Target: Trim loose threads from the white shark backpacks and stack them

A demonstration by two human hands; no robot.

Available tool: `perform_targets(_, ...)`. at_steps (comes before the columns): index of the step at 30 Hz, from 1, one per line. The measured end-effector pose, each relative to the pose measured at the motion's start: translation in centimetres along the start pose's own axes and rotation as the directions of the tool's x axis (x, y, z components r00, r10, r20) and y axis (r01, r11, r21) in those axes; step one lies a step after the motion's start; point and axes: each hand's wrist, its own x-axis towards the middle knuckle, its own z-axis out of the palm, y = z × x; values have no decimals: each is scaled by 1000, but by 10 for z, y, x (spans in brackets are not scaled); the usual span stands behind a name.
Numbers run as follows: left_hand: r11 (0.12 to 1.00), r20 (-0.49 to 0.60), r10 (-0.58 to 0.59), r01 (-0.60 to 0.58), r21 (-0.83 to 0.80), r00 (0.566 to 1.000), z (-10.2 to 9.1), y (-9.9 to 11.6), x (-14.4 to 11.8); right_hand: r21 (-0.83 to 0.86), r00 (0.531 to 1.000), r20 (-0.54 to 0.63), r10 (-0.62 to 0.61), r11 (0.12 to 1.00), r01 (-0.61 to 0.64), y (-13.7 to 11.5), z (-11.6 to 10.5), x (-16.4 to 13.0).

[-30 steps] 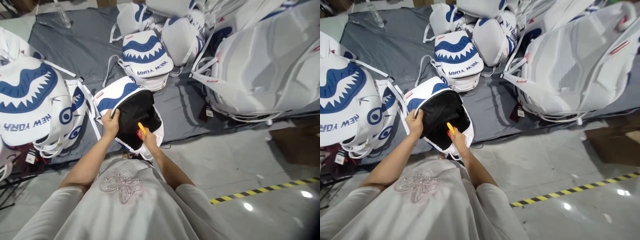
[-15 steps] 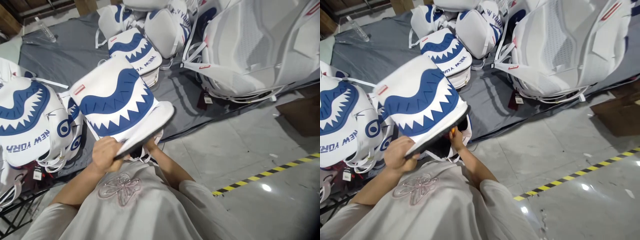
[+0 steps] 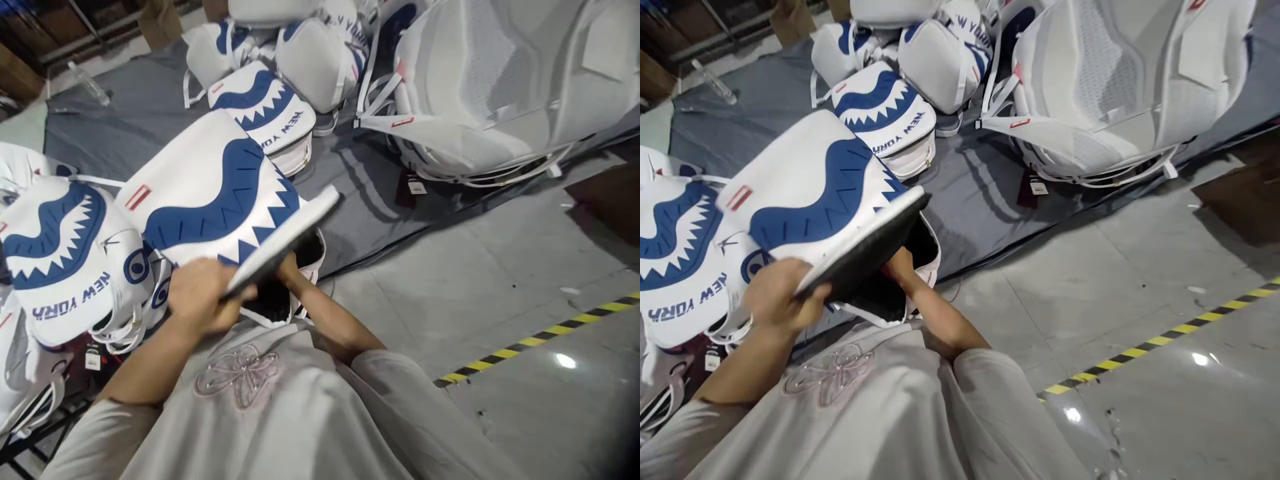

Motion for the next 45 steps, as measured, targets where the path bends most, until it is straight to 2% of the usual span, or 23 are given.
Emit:
perform_targets(1, 997, -59, -55, 58, 52, 997, 11, -15, -7, 5, 1000, 29, 9, 1000, -9, 2, 0, -2)
perform_targets(3, 970, -94, -216, 225, 95, 972, 34, -47, -23, -8, 995, 92, 25, 1000, -24, 12, -6, -15)
perform_targets(4, 943, -101, -310, 319, 93, 945, 44, -61, -31, -26, 991, 127, 31, 999, -27, 19, -12, -25)
perform_targets(6, 866, -131, -488, 498, 53, 863, 56, -83, -44, -80, 981, 181, 66, 995, -52, 35, -28, -48)
perform_targets(8, 805, -168, -586, 593, -16, 792, 61, -93, -53, -147, 972, 155, 179, 977, -156, 51, -48, -68)
perform_targets(9, 789, -162, -611, 612, -46, 775, 62, -94, -55, -162, 964, 113, 240, 962, -221, 57, -56, -75)
perform_targets(11, 782, -118, -623, 616, -91, 773, 63, -90, -57, -134, 963, 36, 268, 956, -261, 62, -66, -82)
perform_targets(15, 782, -98, -623, 613, -118, 776, 65, -79, -59, -36, 994, 61, 88, 996, -86, 56, -68, -80)
perform_targets(17, 780, -118, -626, 617, -108, 771, 65, -77, -63, -68, 996, 71, 61, 996, -56, 55, -75, -80)
perform_targets(19, 772, -120, -635, 628, -92, 763, 64, -75, -67, -165, 989, 119, 92, 984, -72, 54, -89, -84)
perform_targets(21, 767, -100, -641, 636, -83, 761, 63, -72, -70, -304, 964, 189, 185, 945, -121, 53, -108, -91)
perform_targets(23, 772, -76, -635, 630, -83, 769, 63, -66, -73, -397, 917, 270, 294, 901, -172, 48, -126, -99)
perform_targets(25, 777, -67, -630, 626, -71, 774, 64, -59, -75, -420, 869, 343, 357, 886, -198, 41, -138, -106)
perform_targets(27, 772, -65, -636, 634, -43, 769, 66, -52, -77, -377, 854, 384, 352, 904, -203, 36, -145, -111)
perform_targets(32, 745, -45, -668, 667, -29, 743, 71, -42, -76, -154, 900, 379, 216, 973, -169, 47, -141, -104)
perform_targets(35, 693, -43, -721, 716, -81, 692, 81, -33, -67, -5, 914, 381, 137, 989, -146, 72, -136, -92)
perform_targets(38, 568, -49, -821, 805, -172, 568, 94, -10, -47, 240, 924, 381, 38, 961, -139, 115, -135, -80)
perform_targets(40, 469, 58, -868, 851, -236, 494, 99, 11, -30, 459, 950, 313, -1, 876, -150, 156, -131, -72)
perform_targets(41, 437, 180, -853, 859, -267, 490, 100, 20, -21, 557, 974, 226, 33, 816, -157, 178, -125, -68)
perform_targets(42, 418, 345, -790, 857, -300, 506, 99, 26, -14, 652, 985, 112, 128, 739, -170, 200, -116, -64)
perform_targets(43, 407, 514, -675, 848, -339, 529, 98, 27, -8, 731, 968, 8, 252, 659, -178, 221, -104, -61)
perform_targets(44, 402, 636, -547, 837, -372, 545, 96, 21, -4, 782, 947, -14, 320, 594, -190, 240, -89, -57)
perform_targets(45, 406, 683, -481, 830, -383, 550, 94, 8, -2, 822, 927, 25, 373, 521, -232, 257, -71, -55)
